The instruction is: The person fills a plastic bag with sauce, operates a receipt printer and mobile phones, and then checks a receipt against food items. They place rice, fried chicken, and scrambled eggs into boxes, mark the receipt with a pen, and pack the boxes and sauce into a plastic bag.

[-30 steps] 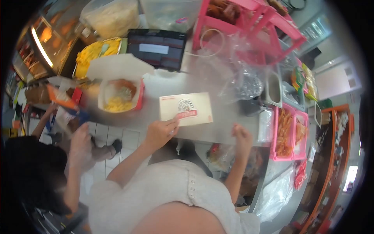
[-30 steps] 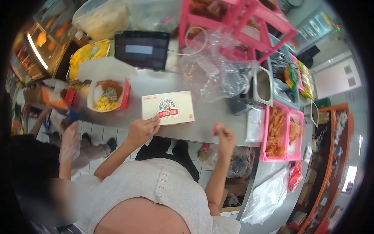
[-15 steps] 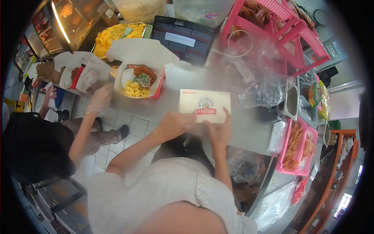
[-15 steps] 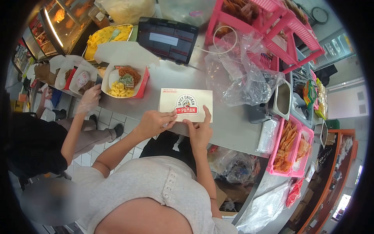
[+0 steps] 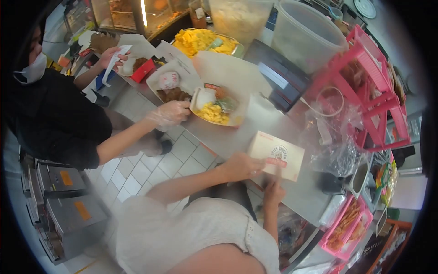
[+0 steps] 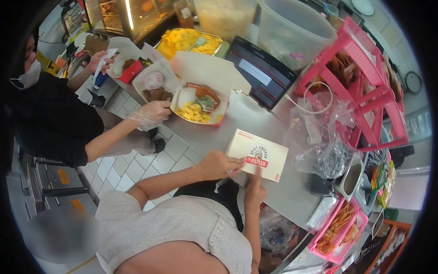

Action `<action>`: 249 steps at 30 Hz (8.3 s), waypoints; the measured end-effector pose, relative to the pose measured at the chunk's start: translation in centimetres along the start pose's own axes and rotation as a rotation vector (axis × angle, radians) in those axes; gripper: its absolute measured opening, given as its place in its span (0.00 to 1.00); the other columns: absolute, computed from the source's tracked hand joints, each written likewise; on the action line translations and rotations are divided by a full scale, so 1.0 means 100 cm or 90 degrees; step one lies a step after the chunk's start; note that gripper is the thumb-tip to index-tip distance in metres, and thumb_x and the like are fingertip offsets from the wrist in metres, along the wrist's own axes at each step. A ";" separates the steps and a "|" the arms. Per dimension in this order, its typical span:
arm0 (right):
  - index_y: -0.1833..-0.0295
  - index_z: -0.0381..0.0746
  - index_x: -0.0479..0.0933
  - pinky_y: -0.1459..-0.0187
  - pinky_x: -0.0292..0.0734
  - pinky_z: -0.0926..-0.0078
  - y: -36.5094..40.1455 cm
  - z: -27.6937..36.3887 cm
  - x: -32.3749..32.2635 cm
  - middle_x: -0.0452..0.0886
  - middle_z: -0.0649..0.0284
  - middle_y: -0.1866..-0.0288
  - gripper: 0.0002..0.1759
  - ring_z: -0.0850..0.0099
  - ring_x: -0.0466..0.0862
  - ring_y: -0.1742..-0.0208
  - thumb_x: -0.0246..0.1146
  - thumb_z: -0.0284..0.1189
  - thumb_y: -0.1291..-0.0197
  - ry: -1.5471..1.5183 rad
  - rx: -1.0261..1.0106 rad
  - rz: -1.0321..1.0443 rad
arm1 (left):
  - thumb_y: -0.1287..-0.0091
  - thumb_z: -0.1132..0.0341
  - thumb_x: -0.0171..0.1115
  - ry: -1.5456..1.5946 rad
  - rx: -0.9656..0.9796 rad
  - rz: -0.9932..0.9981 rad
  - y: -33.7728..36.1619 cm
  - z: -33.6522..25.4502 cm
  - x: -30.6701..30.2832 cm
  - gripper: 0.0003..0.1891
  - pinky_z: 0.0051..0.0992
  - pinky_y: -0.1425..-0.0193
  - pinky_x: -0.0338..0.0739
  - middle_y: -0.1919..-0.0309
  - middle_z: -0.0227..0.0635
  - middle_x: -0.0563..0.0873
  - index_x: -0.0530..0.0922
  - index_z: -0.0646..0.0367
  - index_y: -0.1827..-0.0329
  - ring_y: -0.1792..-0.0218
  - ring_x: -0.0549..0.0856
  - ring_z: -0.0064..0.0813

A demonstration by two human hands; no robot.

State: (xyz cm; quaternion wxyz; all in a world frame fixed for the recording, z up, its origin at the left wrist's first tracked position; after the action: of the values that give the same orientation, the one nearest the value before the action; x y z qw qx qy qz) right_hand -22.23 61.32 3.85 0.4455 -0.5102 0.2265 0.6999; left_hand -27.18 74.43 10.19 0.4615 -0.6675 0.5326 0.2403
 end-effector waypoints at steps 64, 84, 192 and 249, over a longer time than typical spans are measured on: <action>0.53 0.39 0.75 0.51 0.69 0.67 -0.255 0.156 -0.077 0.76 0.55 0.55 0.12 0.59 0.74 0.52 0.54 0.24 0.43 -0.290 -0.436 -0.201 | 0.46 0.54 0.63 -0.105 -0.224 -0.733 -0.061 0.165 -0.194 0.12 0.29 0.72 0.74 0.79 0.33 0.82 0.81 0.54 0.72 0.76 0.81 0.35; 0.46 0.33 0.70 0.69 0.76 0.69 -0.217 0.044 0.064 0.78 0.47 0.71 0.23 0.63 0.83 0.66 0.52 0.40 0.39 -0.500 0.111 0.355 | 0.40 0.47 0.52 0.149 -0.529 -0.258 0.021 0.235 -0.060 0.22 0.39 0.59 0.73 0.67 0.47 0.82 0.78 0.51 0.52 0.63 0.81 0.46; 0.62 0.36 0.81 0.44 0.68 0.61 -0.004 0.007 -0.101 0.76 0.52 0.51 0.13 0.55 0.73 0.43 0.51 0.29 0.39 -0.381 -0.207 -0.405 | 0.37 0.62 0.57 0.221 0.169 -0.265 0.005 0.007 -0.046 0.15 0.25 0.64 0.78 0.55 0.50 0.80 0.78 0.61 0.52 0.65 0.84 0.34; 0.58 0.44 0.80 0.36 0.56 0.56 0.002 0.035 -0.106 0.80 0.64 0.55 0.13 0.66 0.76 0.45 0.66 0.27 0.54 -0.196 -0.336 -0.162 | 0.50 0.52 0.65 -0.024 0.286 0.033 0.002 -0.035 -0.057 0.21 0.15 0.80 0.64 0.54 0.27 0.82 0.79 0.51 0.55 0.81 0.77 0.14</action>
State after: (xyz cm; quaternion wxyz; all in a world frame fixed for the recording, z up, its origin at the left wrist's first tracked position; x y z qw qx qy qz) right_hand -23.34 59.71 14.83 0.4111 -0.5202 -0.0984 0.7421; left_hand -29.77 74.12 16.36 0.6022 -0.5295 0.5809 0.1397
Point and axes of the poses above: each hand's wrist, its own y-axis away from the middle knuckle, its own x-axis out of the palm, z = x × y, the point moved 10 cm from there along -y, towards the middle knuckle
